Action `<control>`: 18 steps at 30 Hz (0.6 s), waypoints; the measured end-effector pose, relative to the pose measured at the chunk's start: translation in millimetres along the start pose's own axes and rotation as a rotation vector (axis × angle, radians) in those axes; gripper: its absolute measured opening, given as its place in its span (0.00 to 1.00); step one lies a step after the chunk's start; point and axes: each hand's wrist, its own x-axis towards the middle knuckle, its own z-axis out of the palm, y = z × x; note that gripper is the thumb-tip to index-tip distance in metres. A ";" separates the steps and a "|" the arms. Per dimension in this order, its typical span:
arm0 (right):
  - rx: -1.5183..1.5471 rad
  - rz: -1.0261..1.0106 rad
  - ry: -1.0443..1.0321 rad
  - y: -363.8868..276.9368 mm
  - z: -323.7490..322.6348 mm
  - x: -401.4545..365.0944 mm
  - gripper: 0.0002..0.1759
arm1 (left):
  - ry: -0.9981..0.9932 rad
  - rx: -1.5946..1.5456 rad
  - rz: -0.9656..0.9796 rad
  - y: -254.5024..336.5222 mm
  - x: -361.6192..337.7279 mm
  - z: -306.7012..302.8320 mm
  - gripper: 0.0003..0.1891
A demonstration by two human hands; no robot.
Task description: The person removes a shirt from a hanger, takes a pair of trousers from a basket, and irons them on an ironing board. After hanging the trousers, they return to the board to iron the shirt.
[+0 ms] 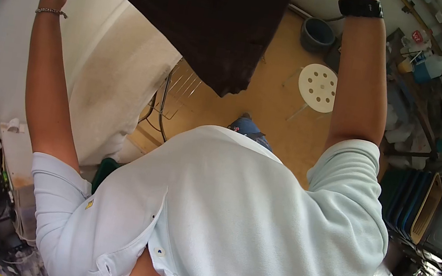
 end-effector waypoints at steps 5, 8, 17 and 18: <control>-0.092 0.014 0.076 -6.4 -24.1 11.7 0.04 | -0.008 -0.347 -0.010 -11.5 41.6 65.8 0.21; -0.093 -0.023 0.073 7.1 -63.0 30.1 0.05 | -0.002 -0.343 -0.085 -8.0 73.9 114.4 0.20; -0.215 0.044 0.279 56.1 -182.4 112.7 0.05 | -0.384 -0.601 -0.181 -8.2 219.0 301.5 0.20; -0.249 0.054 0.334 60.8 -194.1 123.2 0.05 | -0.439 -0.668 -0.179 -7.2 230.8 323.7 0.22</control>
